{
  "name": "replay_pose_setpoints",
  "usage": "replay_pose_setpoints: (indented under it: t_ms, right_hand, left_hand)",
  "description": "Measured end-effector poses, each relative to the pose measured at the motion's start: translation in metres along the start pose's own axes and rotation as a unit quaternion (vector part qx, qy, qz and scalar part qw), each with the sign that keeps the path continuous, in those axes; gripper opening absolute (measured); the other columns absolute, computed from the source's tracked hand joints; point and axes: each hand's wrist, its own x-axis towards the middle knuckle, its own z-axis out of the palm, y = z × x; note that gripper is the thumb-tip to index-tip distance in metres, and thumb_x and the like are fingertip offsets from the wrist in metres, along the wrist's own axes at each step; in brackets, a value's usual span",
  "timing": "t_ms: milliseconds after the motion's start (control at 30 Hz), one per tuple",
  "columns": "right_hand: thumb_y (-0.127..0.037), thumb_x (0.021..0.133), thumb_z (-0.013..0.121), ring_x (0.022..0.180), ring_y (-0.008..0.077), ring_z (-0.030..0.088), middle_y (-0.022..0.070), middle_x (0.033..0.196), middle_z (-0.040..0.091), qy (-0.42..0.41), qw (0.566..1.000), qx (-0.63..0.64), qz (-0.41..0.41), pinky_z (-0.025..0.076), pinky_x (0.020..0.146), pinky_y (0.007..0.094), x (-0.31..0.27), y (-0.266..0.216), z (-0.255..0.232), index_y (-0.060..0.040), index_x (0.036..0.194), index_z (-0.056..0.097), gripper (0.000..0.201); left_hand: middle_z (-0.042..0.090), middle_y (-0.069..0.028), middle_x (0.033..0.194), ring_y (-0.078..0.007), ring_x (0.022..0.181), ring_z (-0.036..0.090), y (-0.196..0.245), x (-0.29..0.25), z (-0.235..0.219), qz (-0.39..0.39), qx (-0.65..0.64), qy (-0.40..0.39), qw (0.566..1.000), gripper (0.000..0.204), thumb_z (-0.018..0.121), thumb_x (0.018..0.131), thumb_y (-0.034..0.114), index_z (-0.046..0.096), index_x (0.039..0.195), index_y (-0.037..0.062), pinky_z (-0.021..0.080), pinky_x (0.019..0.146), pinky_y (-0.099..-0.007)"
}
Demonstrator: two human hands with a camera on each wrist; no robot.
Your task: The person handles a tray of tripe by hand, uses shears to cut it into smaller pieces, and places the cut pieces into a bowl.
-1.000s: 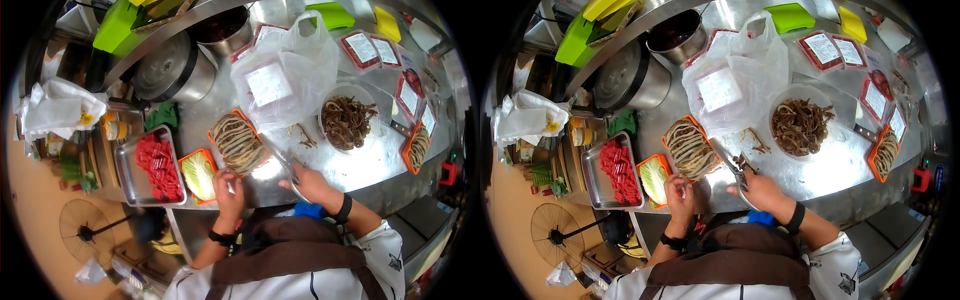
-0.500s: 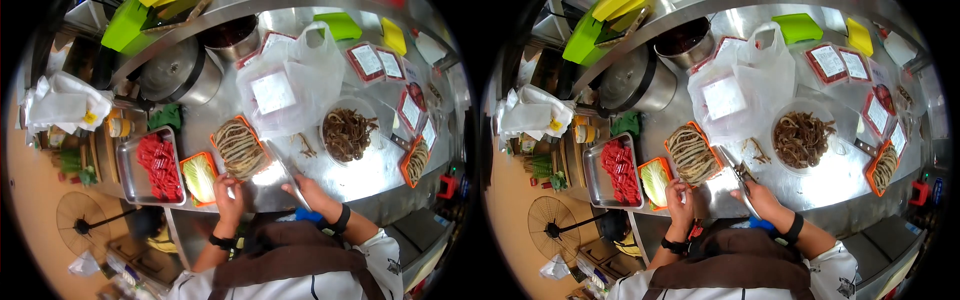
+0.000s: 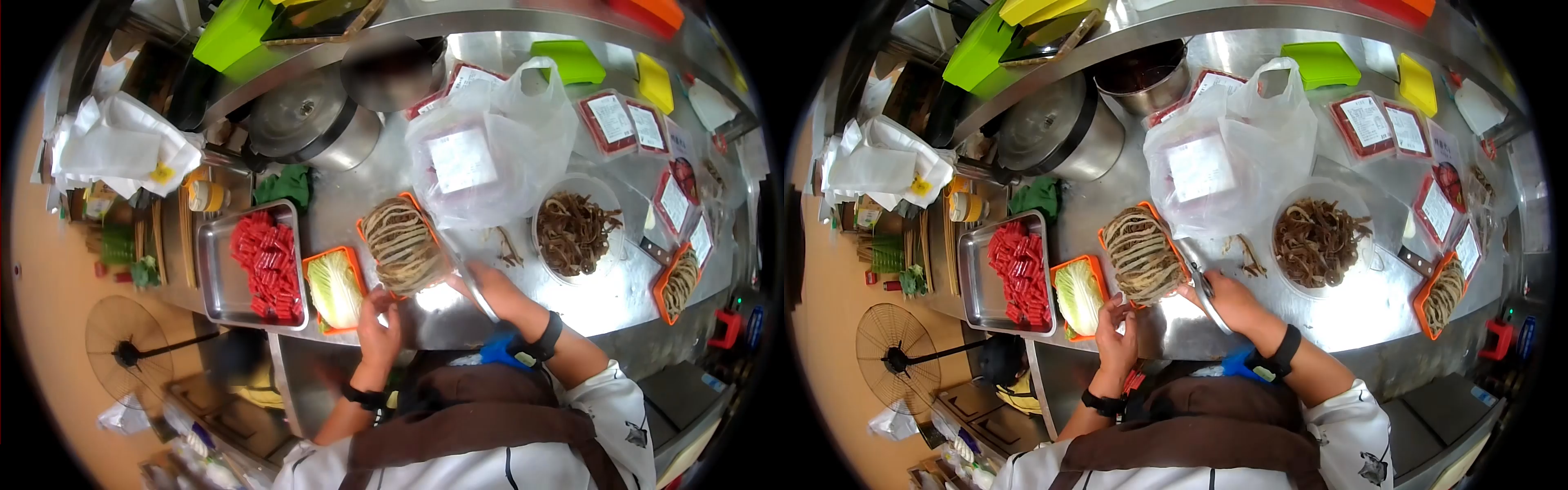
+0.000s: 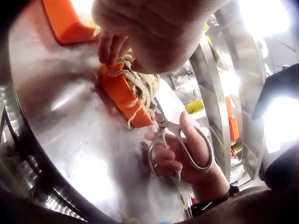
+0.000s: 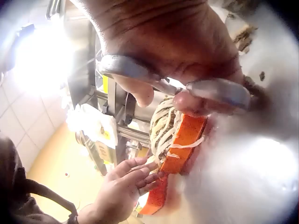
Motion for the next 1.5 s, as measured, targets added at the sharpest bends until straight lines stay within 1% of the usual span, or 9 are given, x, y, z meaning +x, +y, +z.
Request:
replay_pose_setpoints:
  t_ms: [600,800,867,1000,1100,1133,1267,1433,1500]
  right_hand:
    - [-0.065,0.092,0.062,0.099,0.0457,0.068,0.0309,0.103,0.069,0.039,0.998,-0.019,-0.040,0.052,0.086,0.0480,0.014,0.004,0.016,0.0038,0.115,0.065,0.072]
    - [-0.050,0.095,0.068,0.091,0.0438,0.070,0.0279,0.091,0.071,0.025,1.000,0.012,-0.005,0.053,0.079,0.0459,-0.002,-0.008,-0.001,0.0026,0.115,0.066,0.056]
    - [-0.050,0.094,0.069,0.084,0.0359,0.072,0.0230,0.086,0.072,-0.018,0.991,0.072,0.108,0.054,0.075,0.0418,-0.015,-0.027,-0.010,0.0043,0.116,0.065,0.059]
    - [-0.050,0.095,0.069,0.078,0.0253,0.070,0.0166,0.083,0.070,-0.024,0.997,0.003,0.078,0.053,0.071,0.0373,-0.039,-0.014,-0.011,0.0050,0.119,0.063,0.060]
    - [-0.044,0.093,0.074,0.069,0.0193,0.060,0.0111,0.077,0.065,0.024,0.997,0.008,-0.077,0.050,0.065,0.0332,-0.061,0.001,-0.004,0.0044,0.123,0.061,0.059]
    - [-0.041,0.091,0.077,0.069,0.0184,0.057,0.0107,0.078,0.064,-0.036,0.999,0.004,0.002,0.049,0.065,0.0331,-0.070,-0.011,-0.008,0.0016,0.122,0.062,0.055]
    - [-0.039,0.093,0.075,0.068,0.0190,0.056,0.0103,0.078,0.061,-0.135,0.988,-0.027,-0.070,0.048,0.065,0.0340,-0.079,-0.018,0.013,-0.0027,0.122,0.063,0.048]
    - [-0.038,0.095,0.073,0.071,0.0202,0.058,0.0120,0.078,0.060,-0.157,0.986,-0.039,-0.034,0.049,0.067,0.0355,-0.055,-0.014,0.061,-0.0018,0.120,0.061,0.046]
    - [-0.039,0.097,0.070,0.064,0.0173,0.058,0.0088,0.074,0.058,-0.068,0.986,-0.027,-0.153,0.048,0.061,0.0346,-0.043,0.006,0.085,-0.0017,0.120,0.058,0.045]
  left_hand:
    - [0.070,-0.0169,0.111,-0.0223,0.103,0.071,0.009,0.006,0.001,0.004,-0.032,0.008,0.999,0.038,0.061,0.095,-0.003,0.053,0.132,-0.0042,0.056,0.090,-0.0330]
    - [0.065,-0.0181,0.124,-0.0225,0.107,0.070,0.002,0.001,0.003,-0.041,-0.068,-0.005,0.997,0.039,0.058,0.097,-0.004,0.049,0.135,-0.0030,0.056,0.092,-0.0327]
    - [0.062,-0.0184,0.129,-0.0228,0.113,0.067,-0.002,0.003,0.007,-0.073,-0.122,0.001,0.990,0.041,0.055,0.098,-0.005,0.046,0.138,-0.0017,0.053,0.096,-0.0333]
    - [0.061,-0.0181,0.131,-0.0233,0.116,0.062,-0.011,0.006,0.016,-0.099,-0.186,0.028,0.977,0.042,0.053,0.098,-0.007,0.043,0.138,-0.0008,0.050,0.101,-0.0344]
    - [0.060,-0.0183,0.131,-0.0232,0.116,0.062,-0.013,0.008,0.019,-0.103,-0.233,0.049,0.966,0.042,0.053,0.098,-0.008,0.043,0.138,-0.0012,0.050,0.102,-0.0341]
    - [0.060,-0.0183,0.131,-0.0232,0.116,0.062,-0.015,0.008,0.020,-0.109,-0.238,0.059,0.963,0.042,0.053,0.098,-0.008,0.043,0.138,-0.0012,0.050,0.102,-0.0341]
    - [0.059,-0.0177,0.132,-0.0228,0.114,0.064,-0.021,0.002,0.025,-0.130,-0.294,0.071,0.944,0.039,0.051,0.099,-0.009,0.043,0.137,-0.0026,0.050,0.103,-0.0331]
    - [0.060,-0.0146,0.130,-0.0220,0.115,0.064,-0.023,-0.006,0.025,-0.165,-0.353,0.063,0.919,0.035,0.053,0.100,-0.006,0.047,0.134,-0.0024,0.051,0.102,-0.0317]
    - [0.060,-0.0135,0.130,-0.0217,0.116,0.063,-0.033,-0.011,0.033,-0.148,-0.356,0.041,0.922,0.033,0.052,0.101,-0.005,0.048,0.134,-0.0029,0.050,0.103,-0.0320]
